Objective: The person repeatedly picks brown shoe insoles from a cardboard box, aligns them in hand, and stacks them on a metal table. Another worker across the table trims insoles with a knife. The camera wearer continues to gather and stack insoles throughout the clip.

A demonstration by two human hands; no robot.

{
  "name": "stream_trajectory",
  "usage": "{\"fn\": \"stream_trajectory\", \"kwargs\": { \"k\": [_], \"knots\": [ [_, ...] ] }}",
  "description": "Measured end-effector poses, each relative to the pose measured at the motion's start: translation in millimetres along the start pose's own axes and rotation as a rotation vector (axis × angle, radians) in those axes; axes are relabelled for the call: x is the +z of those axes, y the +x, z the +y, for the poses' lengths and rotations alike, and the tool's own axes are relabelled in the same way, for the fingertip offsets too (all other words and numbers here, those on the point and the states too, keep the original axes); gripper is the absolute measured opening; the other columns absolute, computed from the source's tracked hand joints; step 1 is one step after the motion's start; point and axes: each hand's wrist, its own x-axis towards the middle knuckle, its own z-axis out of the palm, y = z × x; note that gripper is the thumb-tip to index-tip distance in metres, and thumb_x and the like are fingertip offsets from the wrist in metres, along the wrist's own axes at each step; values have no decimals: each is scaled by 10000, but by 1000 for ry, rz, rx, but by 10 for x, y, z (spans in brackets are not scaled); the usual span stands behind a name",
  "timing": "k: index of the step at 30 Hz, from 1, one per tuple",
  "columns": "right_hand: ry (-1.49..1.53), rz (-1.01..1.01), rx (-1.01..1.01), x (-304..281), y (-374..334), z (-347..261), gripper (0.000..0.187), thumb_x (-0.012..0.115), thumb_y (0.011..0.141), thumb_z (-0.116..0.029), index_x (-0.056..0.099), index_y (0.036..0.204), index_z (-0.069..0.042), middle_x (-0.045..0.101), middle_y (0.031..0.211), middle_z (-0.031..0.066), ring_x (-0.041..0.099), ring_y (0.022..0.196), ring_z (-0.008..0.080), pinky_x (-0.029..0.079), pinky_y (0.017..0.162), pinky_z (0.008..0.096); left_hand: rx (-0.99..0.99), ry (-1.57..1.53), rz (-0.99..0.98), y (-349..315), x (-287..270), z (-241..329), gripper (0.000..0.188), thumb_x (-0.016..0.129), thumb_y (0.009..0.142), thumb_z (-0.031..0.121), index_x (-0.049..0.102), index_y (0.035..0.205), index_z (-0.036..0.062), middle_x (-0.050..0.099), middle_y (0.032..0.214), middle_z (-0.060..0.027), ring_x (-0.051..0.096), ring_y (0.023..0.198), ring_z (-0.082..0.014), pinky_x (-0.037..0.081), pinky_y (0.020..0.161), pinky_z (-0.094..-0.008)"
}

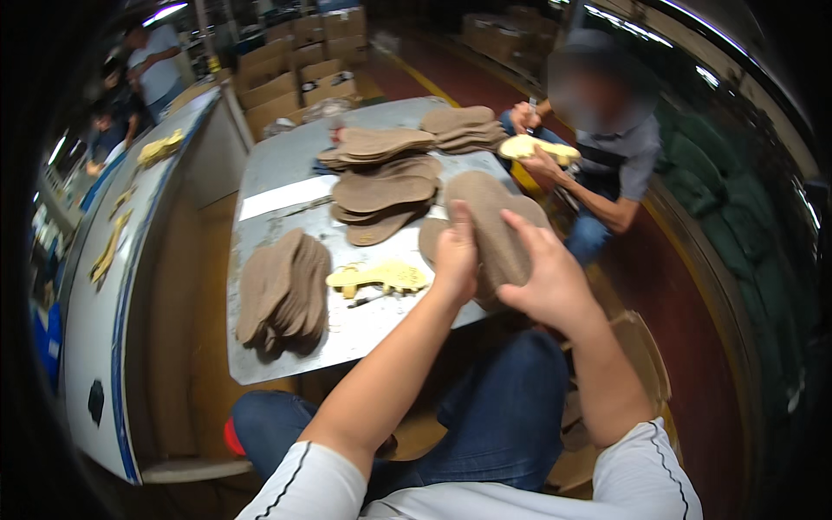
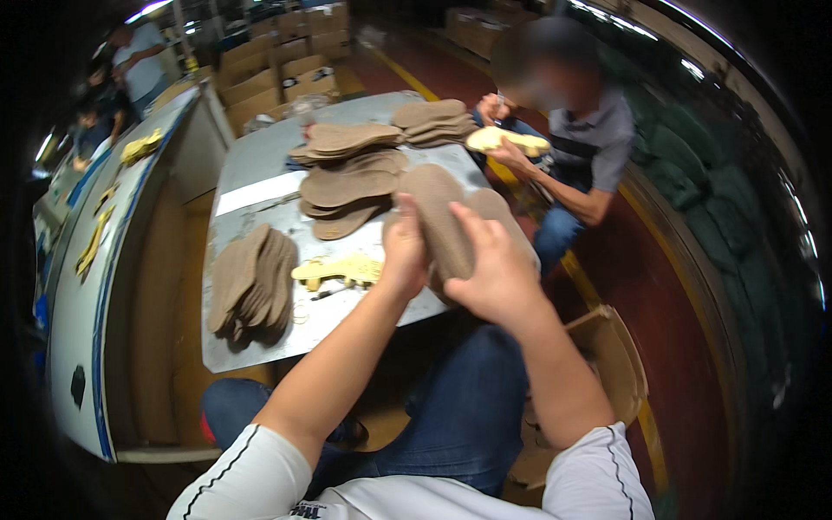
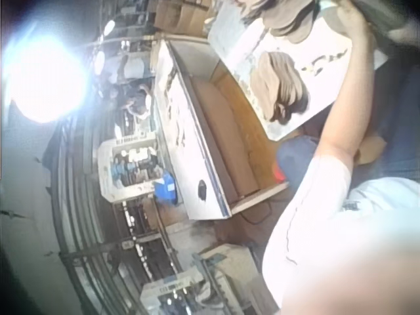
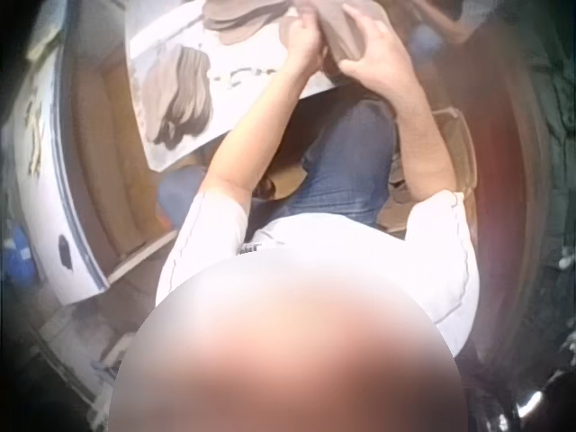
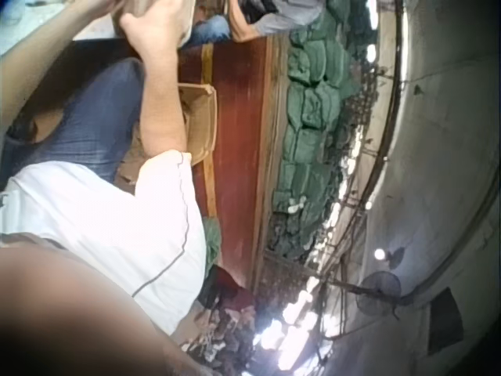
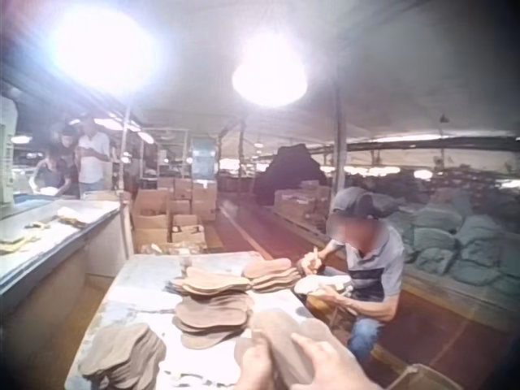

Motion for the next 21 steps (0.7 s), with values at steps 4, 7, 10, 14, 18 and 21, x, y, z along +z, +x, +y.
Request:
{"fn": "stream_trajectory", "kwargs": {
  "k": [4, 7, 10, 14, 18, 21],
  "knots": [
    [-426, -320, 198, 249, 325, 318, 1092, 1011, 794, -395, 551, 1737, -92, 708, 1480, 236, 716, 1352, 451, 587, 1176, 536, 105, 871, 25, 181, -270, -327, 949, 882, 991, 667, 723, 1294, -218, 768, 1234, -465, 776, 1219, -595, 632, 1072, -574],
    [-329, -200, 110, 483, 128, 413, 1060, 1008, 828, -344, 547, 1737, -52, 662, 1506, 312, 630, 1402, 518, 543, 1202, 580, 153, 1066, 207, 43, -353, -580, 1012, 926, 982, 574, 555, 1465, -235, 620, 1449, -466, 679, 1341, -609, 577, 1166, -570],
    [-280, -58, 68, 599, -64, 437, 966, 990, 852, -202, 571, 1704, -24, 579, 1635, 331, 579, 1466, 540, 491, 1255, 584, 201, 1100, 310, -21, -333, -677, 1086, 898, 1027, 515, 412, 1656, -225, 499, 1601, -436, 598, 1457, -600, 536, 1235, -529],
    [-189, 52, 16, 570, -139, 484, 806, 966, 862, -147, 668, 1598, -7, 627, 1617, 296, 593, 1470, 510, 482, 1264, 580, 29, 1145, 150, 64, -143, -694, 1209, 615, 1133, 730, 159, 1829, -147, 192, 1867, -467, 162, 1757, -643, 215, 1392, -748],
    [-73, 87, -23, 492, -146, 590, 601, 907, 881, -26, 753, 1460, 24, 713, 1523, 278, 655, 1434, 484, 509, 1253, 545, 12, 1235, 103, 8, 49, -809, 1204, 445, 1155, 815, 75, 1870, -81, 39, 1903, -472, -24, 1767, -682, 45, 1375, -824],
    [-13, 111, -53, 468, -155, 626, 496, 859, 899, 41, 772, 1388, 46, 743, 1475, 279, 692, 1400, 475, 537, 1228, 512, 68, 1267, 111, -22, 52, -875, 1218, 416, 1150, 844, 62, 1876, -68, 30, 1914, -453, -42, 1766, -684, 17, 1374, -824]
  ]
}}
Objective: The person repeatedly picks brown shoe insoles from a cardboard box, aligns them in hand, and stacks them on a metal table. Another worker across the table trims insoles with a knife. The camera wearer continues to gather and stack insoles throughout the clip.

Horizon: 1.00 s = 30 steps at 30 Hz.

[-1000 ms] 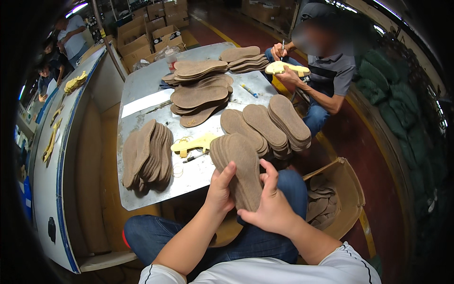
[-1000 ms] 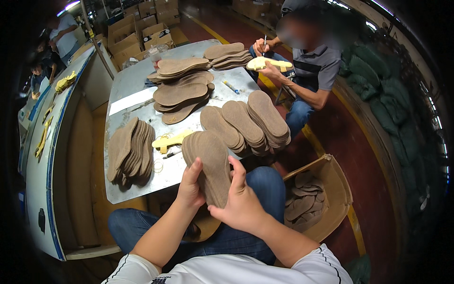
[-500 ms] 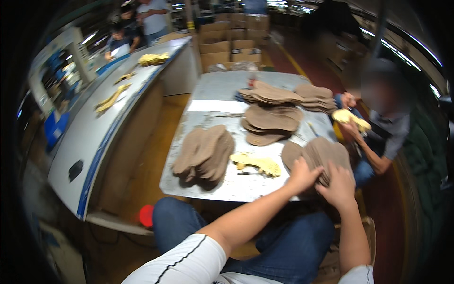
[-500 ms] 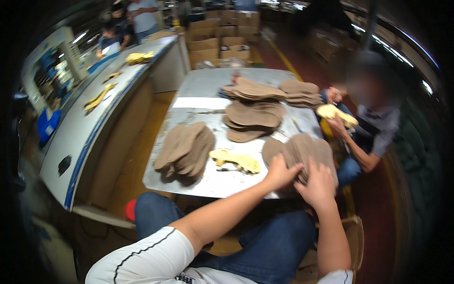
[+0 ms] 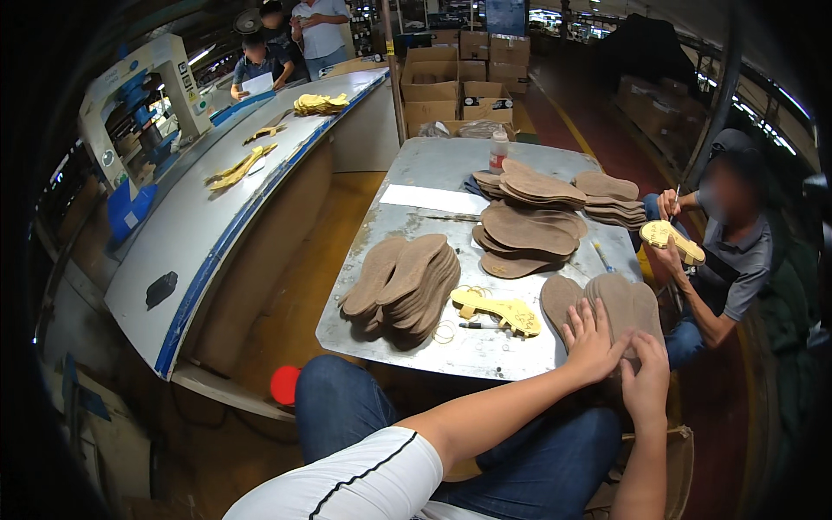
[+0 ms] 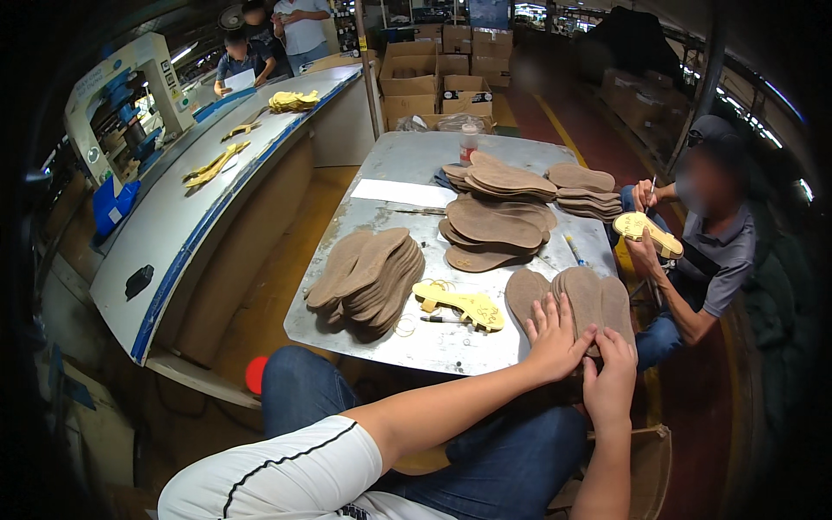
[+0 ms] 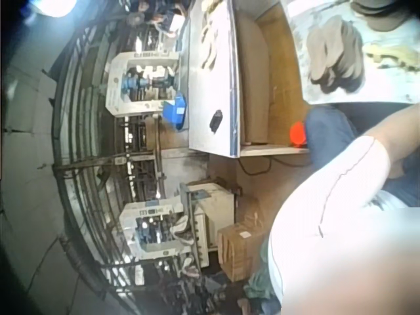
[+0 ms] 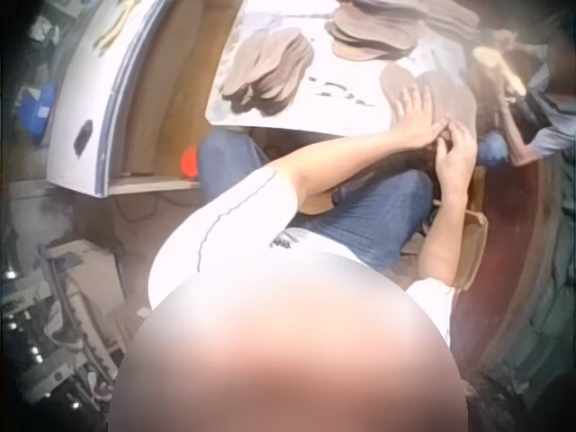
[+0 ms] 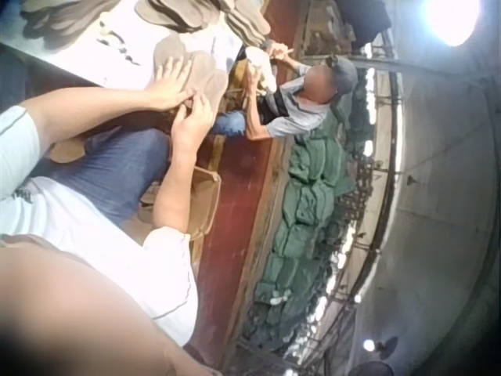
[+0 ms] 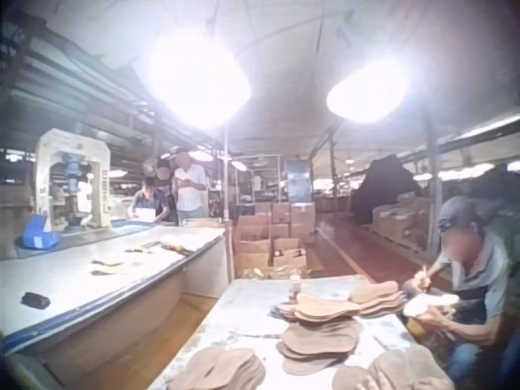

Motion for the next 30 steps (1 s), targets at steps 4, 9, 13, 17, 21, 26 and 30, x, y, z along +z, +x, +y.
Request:
{"fn": "stream_trajectory", "kwargs": {
  "k": [4, 9, 13, 17, 21, 26, 30],
  "knots": [
    [83, 85, 51, -51, -116, -79, 408, 826, 935, 52, 776, 1340, 50, 747, 1486, 271, 709, 1404, 464, 552, 1213, 502, 55, -26, -44, -13, -90, -154, 1180, 399, 1168, 827, 81, 1878, -60, 68, 1927, -423, 2, 1767, -685, 61, 1386, -809],
    [34, 395, 2, -184, -759, 172, 211, 756, 1032, 12, 768, 1240, 45, 762, 1420, 229, 716, 1278, 445, 563, 1146, 547, 381, 7, -27, -339, -435, -461, 1046, 507, 1211, 669, 130, 1877, -44, 162, 1919, -406, 132, 1775, -641, 173, 1443, -662],
    [-102, 584, 216, 28, -1800, 1151, 184, 701, 1074, 37, 744, 1252, 56, 732, 1361, 207, 700, 1254, 411, 560, 1108, 504, 613, 76, -122, -612, -678, -724, 1037, 668, 1179, 541, 178, 1856, -73, 219, 1905, -399, 179, 1777, -614, 201, 1460, -597],
    [21, 257, 1123, 649, -3474, 2255, 480, 842, 1029, -84, 660, 1463, 11, 688, 1405, 196, 691, 1287, 347, 545, 1160, 465, 568, 162, -196, -586, -645, -847, 1091, 838, 1077, 424, 245, 1826, -104, 284, 1874, -411, 205, 1768, -621, 213, 1457, -613],
    [21, -348, 1557, 1261, -5202, 2708, 788, 894, 1019, -380, 651, 1561, 138, 667, 1641, 350, 626, 1558, 481, 533, 1250, 534, 703, 242, -144, -454, -585, -909, 1109, 898, 1020, 392, 302, 1816, -100, 282, 1881, -405, 161, 1792, -597, 196, 1461, -609],
    [-55, -624, 1771, 1650, -5590, 2249, 652, 814, 1045, -346, 700, 1558, 40, 726, 1582, 302, 703, 1485, 444, 584, 1204, 518, 731, 308, -92, -389, -646, -919, 996, 895, 1018, 337, 399, 1794, -43, 414, 1844, -337, 367, 1737, -530, 315, 1418, -570],
    [-54, -565, 1887, 1518, -4892, 1735, 908, 841, 1034, -340, 404, 1794, -105, 438, 1842, 241, 451, 1693, 472, 433, 1376, 582, 698, 379, -49, -425, -622, -847, 1009, 920, 982, 301, 411, 1787, -33, 427, 1829, -333, 420, 1694, -544, 349, 1396, -573]
  ]
}}
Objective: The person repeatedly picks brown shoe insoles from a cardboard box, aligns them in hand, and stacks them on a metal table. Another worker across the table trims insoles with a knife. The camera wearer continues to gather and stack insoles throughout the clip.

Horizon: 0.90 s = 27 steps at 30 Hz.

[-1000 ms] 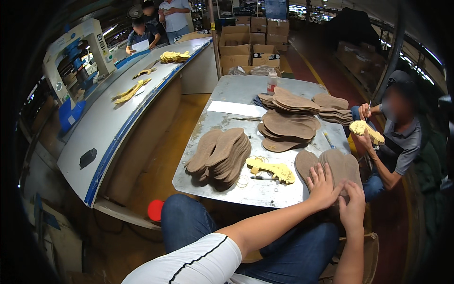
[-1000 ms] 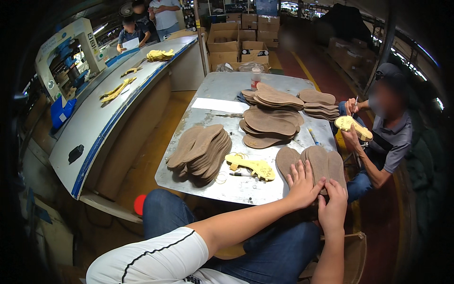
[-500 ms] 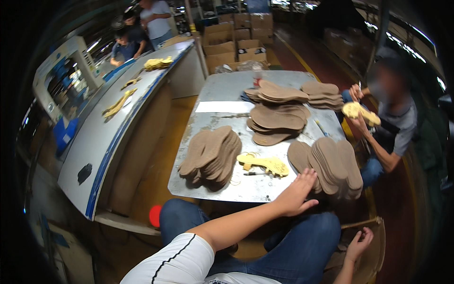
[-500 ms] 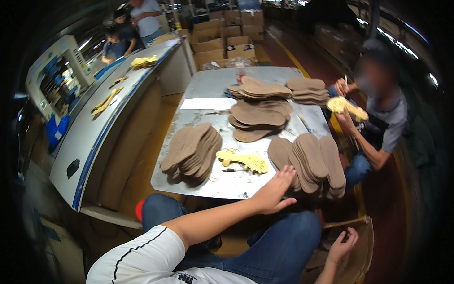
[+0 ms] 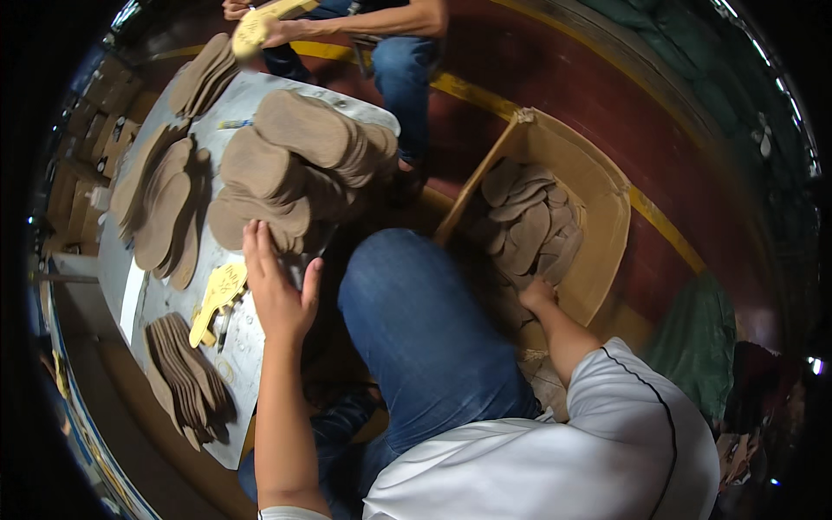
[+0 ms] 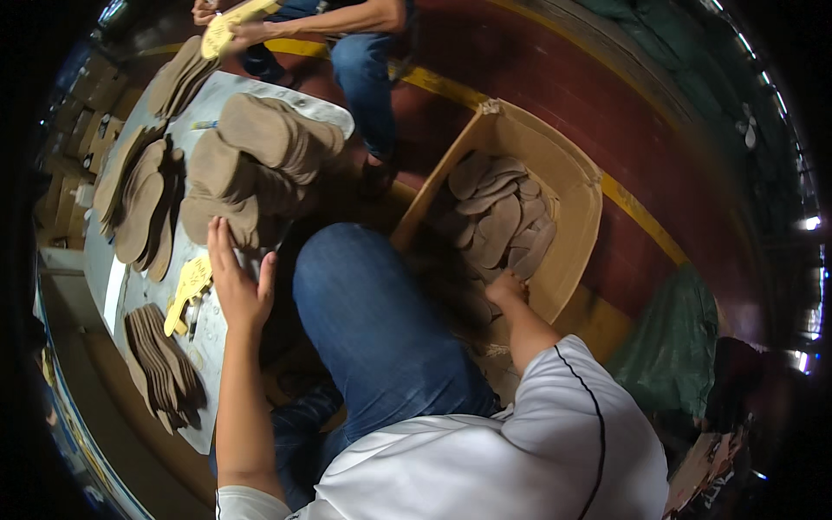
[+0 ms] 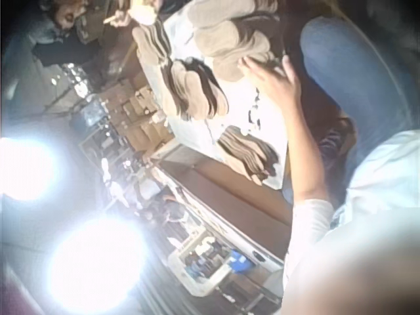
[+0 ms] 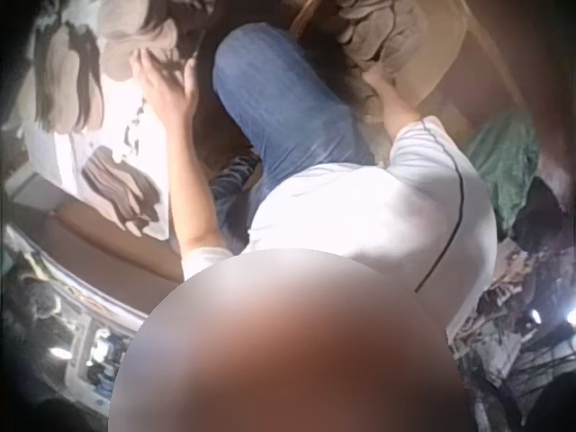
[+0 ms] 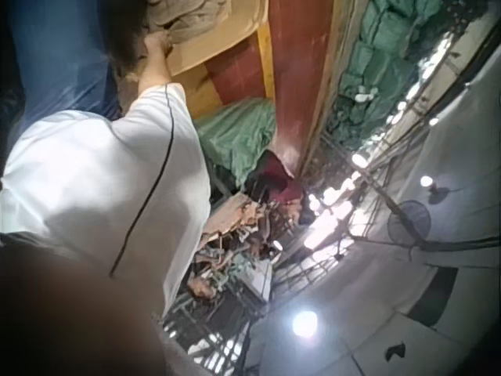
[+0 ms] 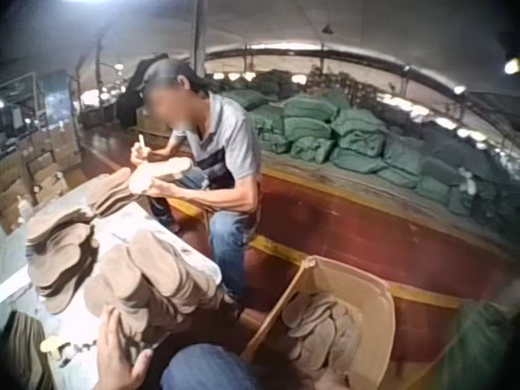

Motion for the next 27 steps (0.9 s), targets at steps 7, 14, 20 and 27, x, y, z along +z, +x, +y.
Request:
{"fn": "stream_trajectory", "kwargs": {
  "k": [7, 14, 20, 27],
  "knots": [
    [267, 222, 50, -61, -189, -596, 941, 816, 1062, -347, 314, 1794, -34, 436, 1802, 271, 457, 1665, 472, 427, 1366, 576, -45, 82, -16, 0, -10, 107, 981, 896, 995, 252, 393, 1797, -8, 425, 1830, -297, 438, 1677, -519, 355, 1399, -558],
    [669, 246, 116, -282, 465, -788, 1083, 884, 1040, -368, 248, 1754, 141, 518, 1742, 354, 563, 1593, 498, 469, 1343, 533, 2, 84, 21, -13, 15, 88, 1037, 930, 986, 306, 361, 1785, -32, 407, 1819, -329, 421, 1671, -551, 347, 1396, -595],
    [1060, 118, 171, -433, 634, -798, 1047, 896, 1073, -386, 311, 1782, 114, 631, 1686, 303, 609, 1566, 471, 500, 1304, 476, 27, 139, -4, -15, 17, 90, 1097, 949, 985, 350, 322, 1790, -52, 382, 1823, -354, 425, 1663, -567, 354, 1390, -605],
    [1587, 124, 72, -558, 575, -839, 890, 697, 1201, -505, 376, 1810, 58, 487, 1845, 217, 510, 1660, 362, 420, 1362, 484, 18, 124, -14, -14, 43, 97, 1085, 927, 1015, 339, 299, 1823, -22, 363, 1851, -334, 386, 1698, -550, 319, 1409, -603]
  ]
}}
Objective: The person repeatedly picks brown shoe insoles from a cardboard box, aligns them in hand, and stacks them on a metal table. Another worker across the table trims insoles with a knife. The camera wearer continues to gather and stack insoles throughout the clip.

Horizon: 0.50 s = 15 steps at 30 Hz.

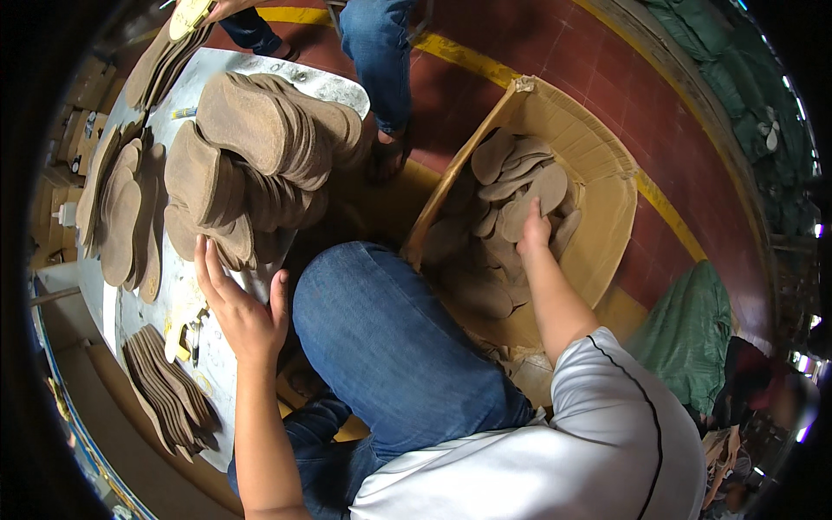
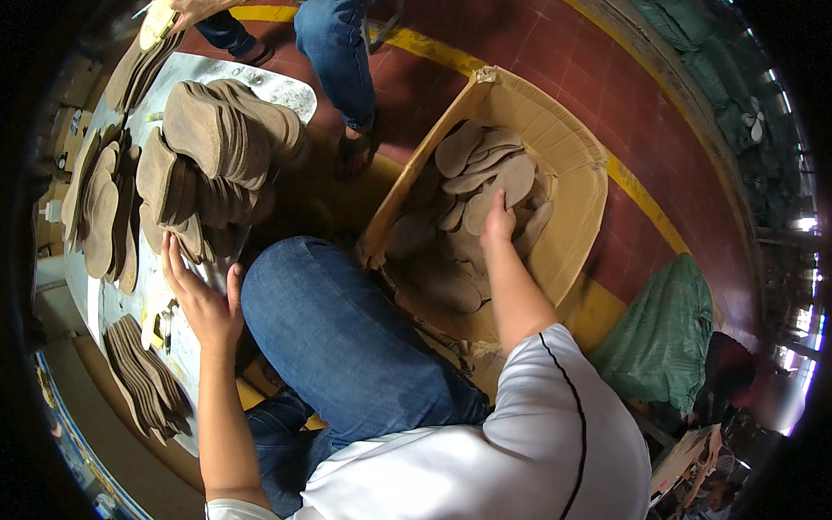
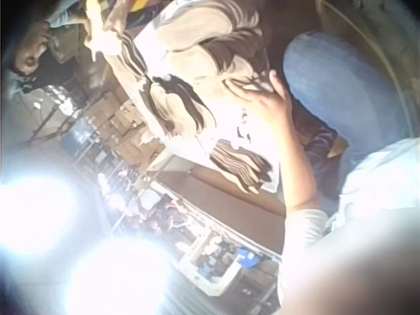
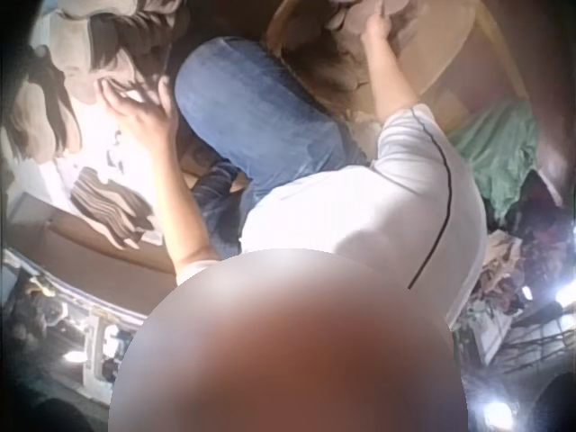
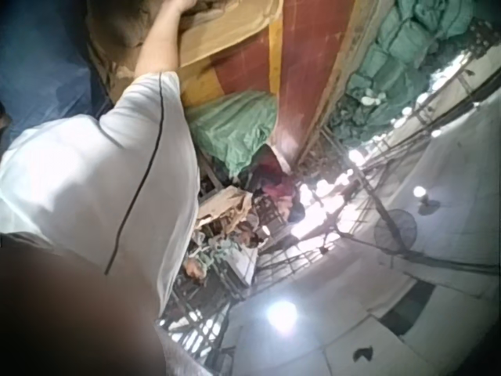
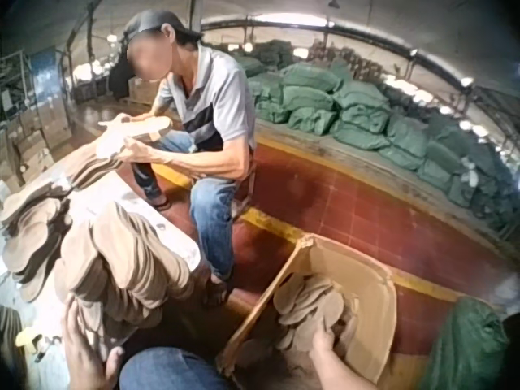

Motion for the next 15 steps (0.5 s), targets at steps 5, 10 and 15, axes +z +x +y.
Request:
{"fn": "stream_trajectory", "kwargs": {
  "k": [5, 10, 15],
  "knots": [
    [189, -362, -43, 606, 417, -386, 884, 723, 1181, -517, 415, 1804, 29, 453, 1872, 171, 487, 1666, 349, 392, 1374, 519, -7, 57, -49, 16, -26, 17, 1108, 930, 1008, 377, 297, 1805, -60, 361, 1820, -379, 415, 1659, -594, 351, 1384, -624],
    [-158, -223, -156, 1401, 1144, -398, 646, 793, 1115, -280, 609, 1680, -28, 635, 1705, 112, 573, 1531, 283, 464, 1305, 479, -2, -6, -26, 11, 32, -30, 1164, 952, 985, 440, 297, 1818, -41, 359, 1839, -378, 412, 1673, -584, 358, 1377, -645],
    [-225, -145, -137, 1479, 1572, -389, 567, 749, 1124, -279, 663, 1610, 0, 708, 1598, 122, 645, 1428, 300, 541, 1237, 499, -29, -111, -33, -28, -23, -53, 1262, 1036, 883, 327, 289, 1829, -47, 360, 1823, -389, 365, 1696, -610, 371, 1376, -664]
  ]
}}
